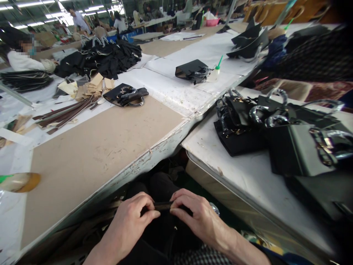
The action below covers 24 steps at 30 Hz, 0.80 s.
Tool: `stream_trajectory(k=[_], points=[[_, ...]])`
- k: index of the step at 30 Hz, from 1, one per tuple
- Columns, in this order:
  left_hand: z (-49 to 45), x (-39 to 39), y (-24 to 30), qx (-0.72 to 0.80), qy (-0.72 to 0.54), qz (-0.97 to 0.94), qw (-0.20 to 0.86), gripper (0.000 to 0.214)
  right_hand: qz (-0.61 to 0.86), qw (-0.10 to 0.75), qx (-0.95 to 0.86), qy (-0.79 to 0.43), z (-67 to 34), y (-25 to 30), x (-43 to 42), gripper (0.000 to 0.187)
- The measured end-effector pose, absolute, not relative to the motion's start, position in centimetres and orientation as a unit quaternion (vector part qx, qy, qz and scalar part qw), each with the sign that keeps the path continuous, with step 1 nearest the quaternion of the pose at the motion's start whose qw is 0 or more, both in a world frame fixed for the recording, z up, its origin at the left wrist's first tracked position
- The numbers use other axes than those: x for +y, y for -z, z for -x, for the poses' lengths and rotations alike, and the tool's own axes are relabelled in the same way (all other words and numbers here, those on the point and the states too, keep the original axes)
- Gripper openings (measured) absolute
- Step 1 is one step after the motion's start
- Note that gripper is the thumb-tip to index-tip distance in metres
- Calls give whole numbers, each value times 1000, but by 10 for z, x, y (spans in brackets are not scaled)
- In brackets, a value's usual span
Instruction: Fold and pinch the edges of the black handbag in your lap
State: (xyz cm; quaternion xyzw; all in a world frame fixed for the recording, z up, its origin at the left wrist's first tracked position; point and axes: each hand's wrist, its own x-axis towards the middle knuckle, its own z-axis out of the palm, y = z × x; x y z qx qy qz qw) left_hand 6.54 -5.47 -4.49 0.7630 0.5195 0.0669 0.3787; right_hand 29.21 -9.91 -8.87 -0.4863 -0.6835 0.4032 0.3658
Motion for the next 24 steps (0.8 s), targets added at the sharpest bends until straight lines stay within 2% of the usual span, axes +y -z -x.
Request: stream_trajectory(k=[8,16,20,24], points=[[-72,-50,40,560,-61,-736,374,23,554,395,-575,-454,-290,93,-98,17],[-77,-48,39,581,-46,-730,356,22,572,400,-534,-477,-287,97,-98,14],[-80,-47,38,589,-36,-721,363,23,575,416,-494,-502,-283,101,-99,24],[-80,-45,40,603,-39,-708,367,18,567,426,-504,-493,-278,105,-100,23]])
